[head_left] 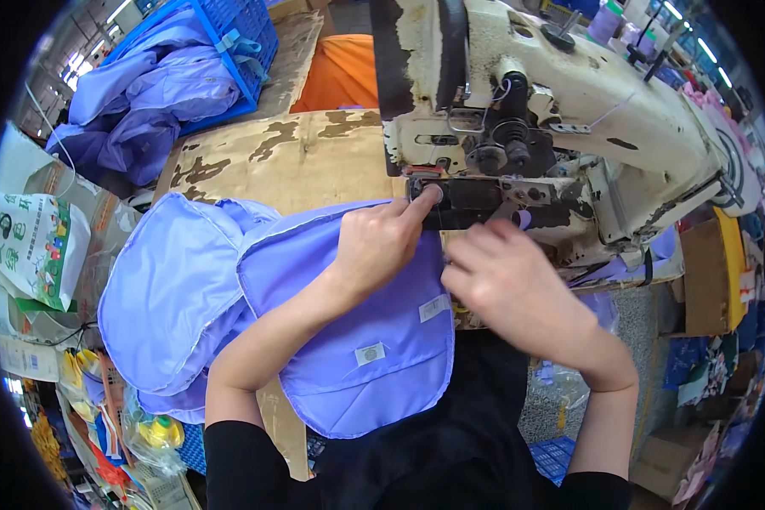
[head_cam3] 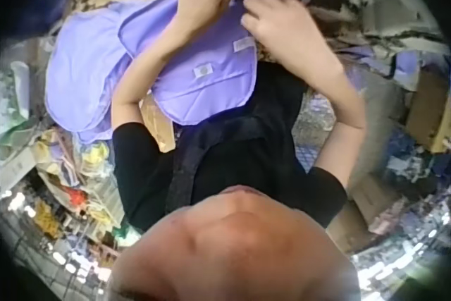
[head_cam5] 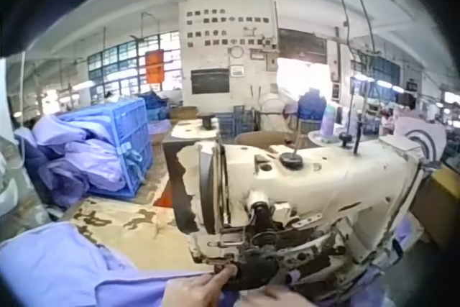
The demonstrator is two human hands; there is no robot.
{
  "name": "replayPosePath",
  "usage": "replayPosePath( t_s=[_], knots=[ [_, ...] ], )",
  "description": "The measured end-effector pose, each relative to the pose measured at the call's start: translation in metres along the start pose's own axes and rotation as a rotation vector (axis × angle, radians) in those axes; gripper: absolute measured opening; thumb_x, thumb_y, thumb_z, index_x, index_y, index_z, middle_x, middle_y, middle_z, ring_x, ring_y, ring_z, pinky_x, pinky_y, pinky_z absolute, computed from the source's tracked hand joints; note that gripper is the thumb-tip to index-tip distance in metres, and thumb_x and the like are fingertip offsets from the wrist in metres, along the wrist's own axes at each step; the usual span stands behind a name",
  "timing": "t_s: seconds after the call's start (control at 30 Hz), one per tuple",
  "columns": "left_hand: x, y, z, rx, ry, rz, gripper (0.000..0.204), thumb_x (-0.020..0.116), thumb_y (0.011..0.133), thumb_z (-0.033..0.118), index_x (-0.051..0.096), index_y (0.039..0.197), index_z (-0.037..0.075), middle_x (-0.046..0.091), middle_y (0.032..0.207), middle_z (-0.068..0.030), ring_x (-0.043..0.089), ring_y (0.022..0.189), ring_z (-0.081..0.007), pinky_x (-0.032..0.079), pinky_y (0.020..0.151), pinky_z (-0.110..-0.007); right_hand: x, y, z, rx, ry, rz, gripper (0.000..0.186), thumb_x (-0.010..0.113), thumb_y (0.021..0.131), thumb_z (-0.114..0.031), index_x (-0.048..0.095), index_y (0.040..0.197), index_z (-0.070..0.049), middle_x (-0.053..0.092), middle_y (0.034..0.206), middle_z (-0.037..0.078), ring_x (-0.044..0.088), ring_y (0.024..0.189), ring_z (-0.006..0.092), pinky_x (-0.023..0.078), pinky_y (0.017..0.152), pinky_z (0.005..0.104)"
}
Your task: Sewing purple fabric components together using an industrial sewing machine to assemble bags.
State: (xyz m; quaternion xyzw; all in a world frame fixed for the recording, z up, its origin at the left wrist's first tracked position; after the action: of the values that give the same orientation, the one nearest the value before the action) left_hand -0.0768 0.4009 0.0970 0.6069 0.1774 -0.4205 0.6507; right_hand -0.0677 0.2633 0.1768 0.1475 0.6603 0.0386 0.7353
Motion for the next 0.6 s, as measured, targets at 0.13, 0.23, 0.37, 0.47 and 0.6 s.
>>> replayPosePath(
  t_s=[0.13, 0.23, 0.37, 0.47, 0.6],
  knots=[
    [0.003, -0.011, -0.015, -0.132, -0.264, 0.117, 0.047, 0.058, 0.089, 0.005, 0.053, 0.136, 0.004, 0.063, 0.087, -0.0072, 0.055, 0.053, -0.0184, 0.044, 0.050, -0.030, -0.011, -0.024, -0.020, -0.069, 0.257, 0.170, 0.014, 0.058, 0.083, -0.015, 0.059, 0.090, -0.004, 0.054, 0.091, 0.009, 0.052, 0.081, 0.0220, 0.043, 0.079, 0.0321],
    [0.020, -0.021, -0.043, -0.640, -0.778, 0.135, 0.052, 0.057, 0.094, 0.009, 0.042, 0.144, 0.005, 0.064, 0.109, -0.0125, 0.061, 0.058, -0.0184, 0.048, 0.051, -0.029, -0.061, -0.071, 0.020, -0.001, 0.241, 0.412, 0.022, 0.056, 0.087, -0.019, 0.060, 0.098, 0.000, 0.059, 0.095, 0.010, 0.055, 0.084, 0.0223, 0.045, 0.081, 0.0315],
    [0.043, -0.030, -0.040, -1.004, -1.305, -0.124, 0.053, 0.054, 0.097, 0.009, 0.035, 0.147, 0.004, 0.058, 0.124, -0.0156, 0.065, 0.064, -0.0184, 0.051, 0.055, -0.026, -0.173, -0.160, 0.198, 0.695, -0.361, 0.728, 0.035, 0.054, 0.094, -0.026, 0.062, 0.108, 0.005, 0.065, 0.100, 0.012, 0.060, 0.089, 0.0227, 0.047, 0.084, 0.0308],
    [0.047, -0.037, -0.032, -1.071, -1.450, -0.182, 0.051, 0.053, 0.098, 0.007, 0.035, 0.146, 0.003, 0.057, 0.126, -0.0167, 0.067, 0.066, -0.0181, 0.052, 0.056, -0.025, -0.202, -0.221, 0.342, 1.098, -0.680, 0.332, 0.044, 0.052, 0.099, -0.031, 0.064, 0.115, 0.009, 0.070, 0.104, 0.014, 0.063, 0.092, 0.0230, 0.049, 0.086, 0.0303],
    [0.044, -0.043, -0.035, -0.880, -1.382, 0.022, 0.044, 0.053, 0.096, 0.002, 0.044, 0.139, 0.000, 0.061, 0.119, -0.0169, 0.068, 0.066, -0.0171, 0.053, 0.057, -0.024, -0.146, -0.310, 0.407, 1.101, -0.576, 0.540, 0.041, 0.051, 0.100, -0.031, 0.063, 0.116, 0.005, 0.070, 0.105, 0.014, 0.063, 0.094, 0.0221, 0.050, 0.082, 0.0312]
  ],
)
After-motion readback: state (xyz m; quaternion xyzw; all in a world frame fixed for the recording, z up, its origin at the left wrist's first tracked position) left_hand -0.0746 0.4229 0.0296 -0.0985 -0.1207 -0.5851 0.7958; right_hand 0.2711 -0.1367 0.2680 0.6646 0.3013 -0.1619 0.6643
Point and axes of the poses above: each hand's wrist, its own y-axis towards the middle knuckle, its own x-axis out of the palm, z = x × y, the point moved 6 cm from there along y, towards the middle knuckle
